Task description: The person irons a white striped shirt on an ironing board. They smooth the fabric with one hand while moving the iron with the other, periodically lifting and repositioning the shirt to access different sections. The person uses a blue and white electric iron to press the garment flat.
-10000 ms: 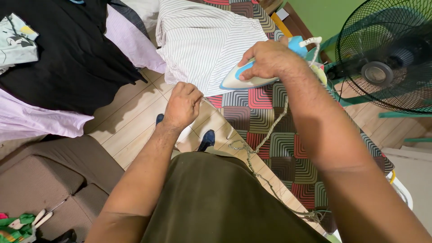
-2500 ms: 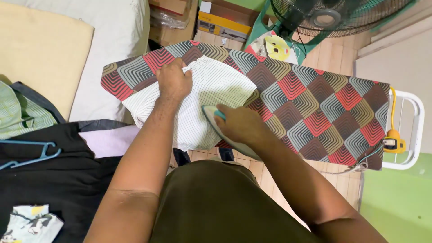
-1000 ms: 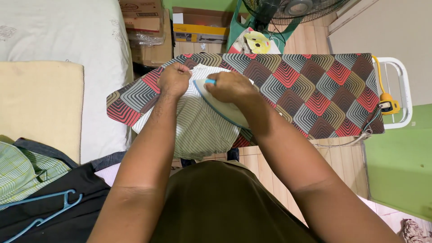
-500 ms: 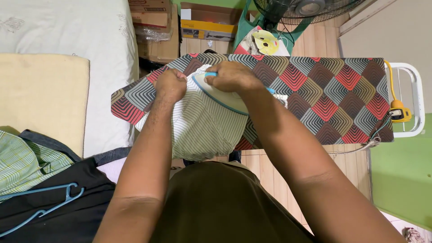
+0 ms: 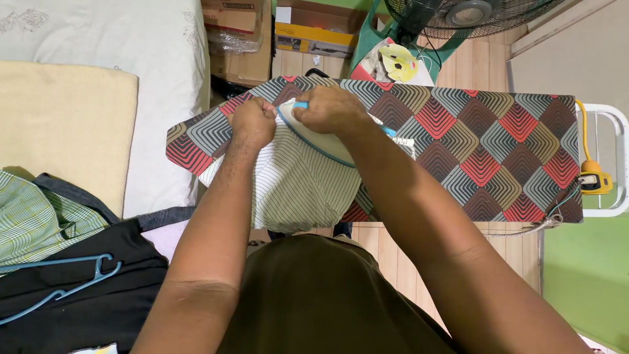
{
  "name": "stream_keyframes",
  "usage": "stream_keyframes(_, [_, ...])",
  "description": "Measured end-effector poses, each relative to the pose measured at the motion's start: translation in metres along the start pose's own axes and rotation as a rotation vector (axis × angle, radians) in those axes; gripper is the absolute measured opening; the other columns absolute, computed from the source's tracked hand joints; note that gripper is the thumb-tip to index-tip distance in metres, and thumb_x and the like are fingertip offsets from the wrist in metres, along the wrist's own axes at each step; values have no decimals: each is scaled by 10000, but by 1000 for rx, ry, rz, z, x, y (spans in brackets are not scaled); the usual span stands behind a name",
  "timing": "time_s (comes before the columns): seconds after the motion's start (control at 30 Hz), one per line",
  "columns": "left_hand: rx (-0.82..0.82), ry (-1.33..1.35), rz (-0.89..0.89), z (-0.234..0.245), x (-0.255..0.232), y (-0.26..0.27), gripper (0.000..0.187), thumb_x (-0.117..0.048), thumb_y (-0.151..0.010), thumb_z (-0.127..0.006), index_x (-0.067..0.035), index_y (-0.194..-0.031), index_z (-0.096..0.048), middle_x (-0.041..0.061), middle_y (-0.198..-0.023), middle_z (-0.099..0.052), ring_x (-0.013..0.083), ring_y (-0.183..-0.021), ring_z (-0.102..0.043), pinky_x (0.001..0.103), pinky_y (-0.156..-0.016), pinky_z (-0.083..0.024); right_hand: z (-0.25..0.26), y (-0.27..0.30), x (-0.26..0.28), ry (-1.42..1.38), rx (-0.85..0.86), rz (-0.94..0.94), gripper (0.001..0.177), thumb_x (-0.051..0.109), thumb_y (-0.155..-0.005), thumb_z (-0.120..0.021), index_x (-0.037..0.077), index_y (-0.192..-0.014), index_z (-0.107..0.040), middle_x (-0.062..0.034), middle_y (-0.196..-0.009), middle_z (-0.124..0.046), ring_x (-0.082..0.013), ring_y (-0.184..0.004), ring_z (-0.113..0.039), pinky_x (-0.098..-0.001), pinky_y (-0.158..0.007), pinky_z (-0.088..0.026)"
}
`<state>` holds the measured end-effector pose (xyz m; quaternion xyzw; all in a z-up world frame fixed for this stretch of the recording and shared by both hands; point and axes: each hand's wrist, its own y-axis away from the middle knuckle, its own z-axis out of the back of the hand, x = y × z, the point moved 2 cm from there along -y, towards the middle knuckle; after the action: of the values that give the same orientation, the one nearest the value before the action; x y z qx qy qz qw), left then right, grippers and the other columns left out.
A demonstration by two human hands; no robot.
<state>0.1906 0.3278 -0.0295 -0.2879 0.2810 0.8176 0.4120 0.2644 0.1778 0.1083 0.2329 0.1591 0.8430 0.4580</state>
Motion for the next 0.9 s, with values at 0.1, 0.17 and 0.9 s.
stream_keyframes(0.1, [-13,2,-26,-1,2,1,98,-209,-925,-661,-173,-878,-739,3,-887,-751,228,-930,-693,436,-1015,-375,-1,5,-5,-38,60,-47,467,475,-885,-624,304,-1312,-706,-106,-1193,-745,-306,-1126,-690,-437,-1021,-510])
stream_keyframes(0.17, [-20,-4,-28,-1,2,2,94,-184,-913,-653,-169,-868,-734,4,-881,-753,227,-932,-690,442,-1005,-365,0,13,-14,-35,134,-29,497,485,-879,-615,298,-1335,-682,-111,-1185,-751,-304,-1090,-719,-426,-1005,-534])
stream_keyframes(0.9, [-157,-91,-249,5,-25,-1,288,-339,-811,-775,-111,-984,-738,115,-1028,-698,337,-1079,-593,529,-948,-334,30,21,-44,-86,81,-143,491,517,-861,-661,360,-1326,-682,-45,-1299,-710,-248,-1191,-669,-381,-1063,-475])
